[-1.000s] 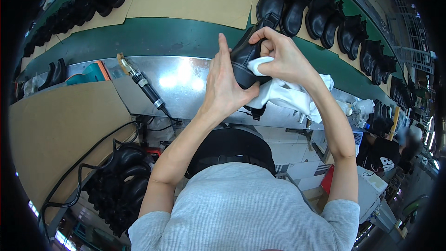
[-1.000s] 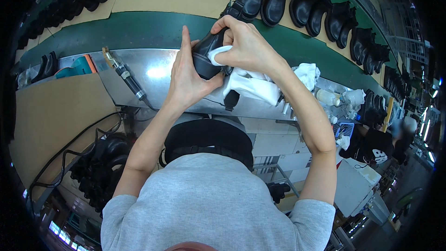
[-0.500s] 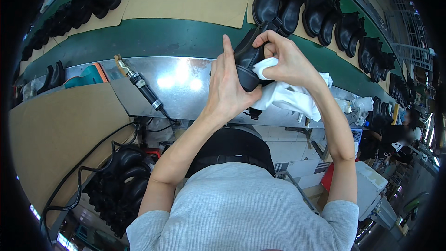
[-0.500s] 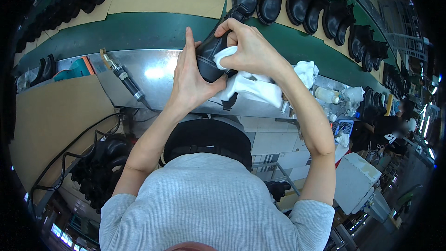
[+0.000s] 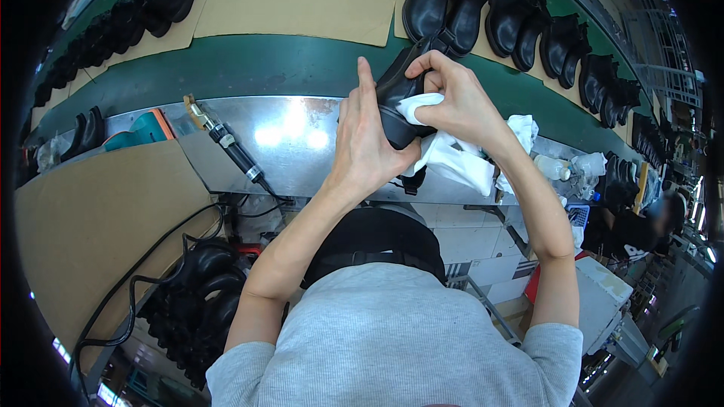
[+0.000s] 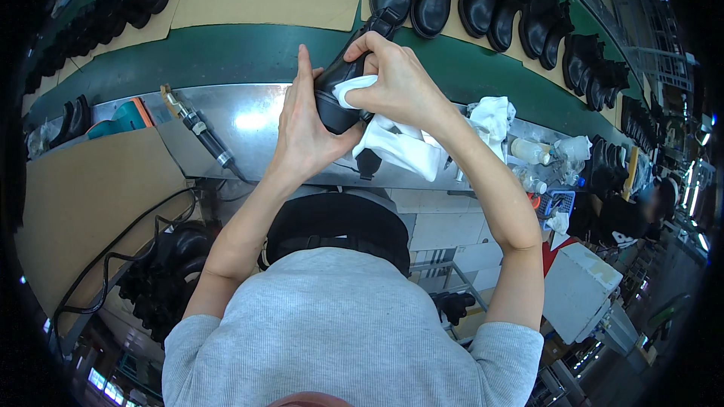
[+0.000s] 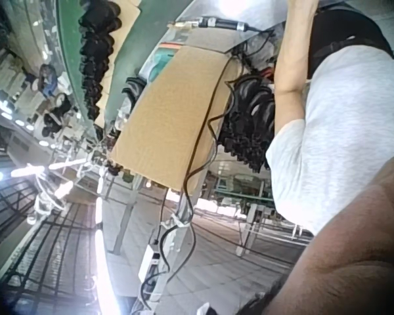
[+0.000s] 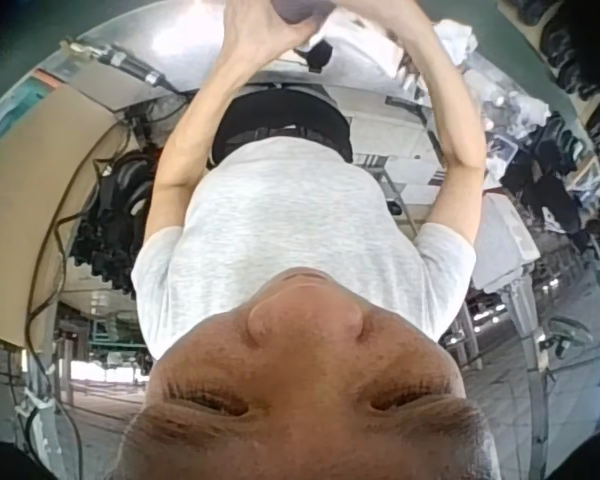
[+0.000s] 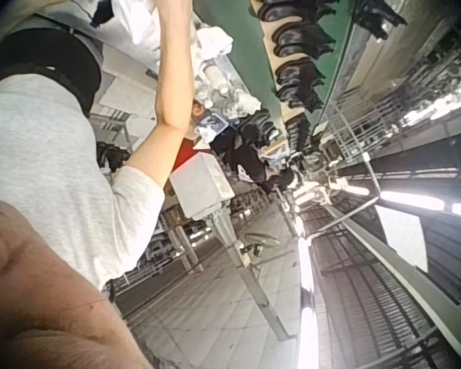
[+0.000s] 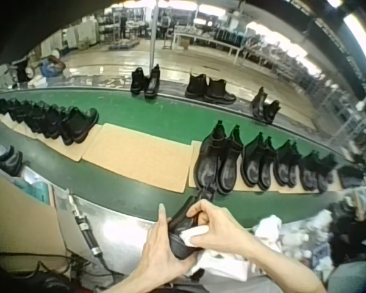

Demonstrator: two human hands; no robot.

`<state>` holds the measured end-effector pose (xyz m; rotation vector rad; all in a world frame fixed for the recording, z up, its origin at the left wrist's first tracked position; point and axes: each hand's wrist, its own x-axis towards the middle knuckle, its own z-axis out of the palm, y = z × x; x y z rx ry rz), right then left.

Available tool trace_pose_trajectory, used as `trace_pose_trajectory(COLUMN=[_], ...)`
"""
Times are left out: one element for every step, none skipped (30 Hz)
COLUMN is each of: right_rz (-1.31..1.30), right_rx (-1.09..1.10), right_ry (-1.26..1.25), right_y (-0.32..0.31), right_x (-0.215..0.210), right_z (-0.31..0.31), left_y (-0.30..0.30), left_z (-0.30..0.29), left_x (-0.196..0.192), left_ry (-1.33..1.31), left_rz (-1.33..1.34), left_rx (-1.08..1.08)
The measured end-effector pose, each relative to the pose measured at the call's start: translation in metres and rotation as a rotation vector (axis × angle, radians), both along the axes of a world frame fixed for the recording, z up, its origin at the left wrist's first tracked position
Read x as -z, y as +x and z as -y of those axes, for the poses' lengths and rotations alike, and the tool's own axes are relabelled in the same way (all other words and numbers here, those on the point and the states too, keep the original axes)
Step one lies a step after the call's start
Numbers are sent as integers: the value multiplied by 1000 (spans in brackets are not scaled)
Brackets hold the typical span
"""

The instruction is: Inspecting, cleaning, and finishing boots on an assembly line using a cloth, fluid, and a heat gun.

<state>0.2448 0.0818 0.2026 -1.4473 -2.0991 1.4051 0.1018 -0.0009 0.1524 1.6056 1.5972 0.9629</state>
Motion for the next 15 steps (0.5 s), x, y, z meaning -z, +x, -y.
trace_pose_trajectory(right_rz=[-1, -16, -30, -30, -51, -71, -71, -20, 30, 29, 6, -17, -16, -40, -64], right_rx=[0, -41, -81, -81, -82, -82, -80, -40, -3, -3, -32, -60, -58, -80, -104], right_ry=[-1, -6, -9, -7, -24, -43, -43, 12, 65, 63, 45, 30, 34, 1, -35], right_y=[1, 3, 5, 7, 8, 8, 6, 1, -2, -1, 0, 2, 4, 7, 7], right_x=[-1, -1, -2, 0, 4, 5, 4, 2, 0, -1, -2, -3, -2, 1, 1], right_z=[0, 0, -2, -4, -6, -6, -5, -3, -1, -1, 0, -1, -3, -6, -6], left_y=[-1, -2, -2, -3, -3, -3, -2, 0, 0, 0, -2, -3, -4, -4, -4], left_z=[1, 2, 1, 0, 1, 2, 1, -1, -1, 0, 2, 1, 0, 0, 1], left_x=[0, -1, -2, -2, -3, -3, -2, -1, -1, -1, -2, -2, -2, -2, -2], left_ry=[-1, -18, -33, -31, -44, -58, -58, -37, -18, -19, -30, -37, -33, -33, -37], left_rz=[-1, 1, 3, 3, 1, 1, 1, -3, -9, -10, -3, 5, 5, 9, 13], left_rx=[0, 11, 23, 24, 22, 21, 23, 13, 0, 0, 12, 26, 28, 28, 27])
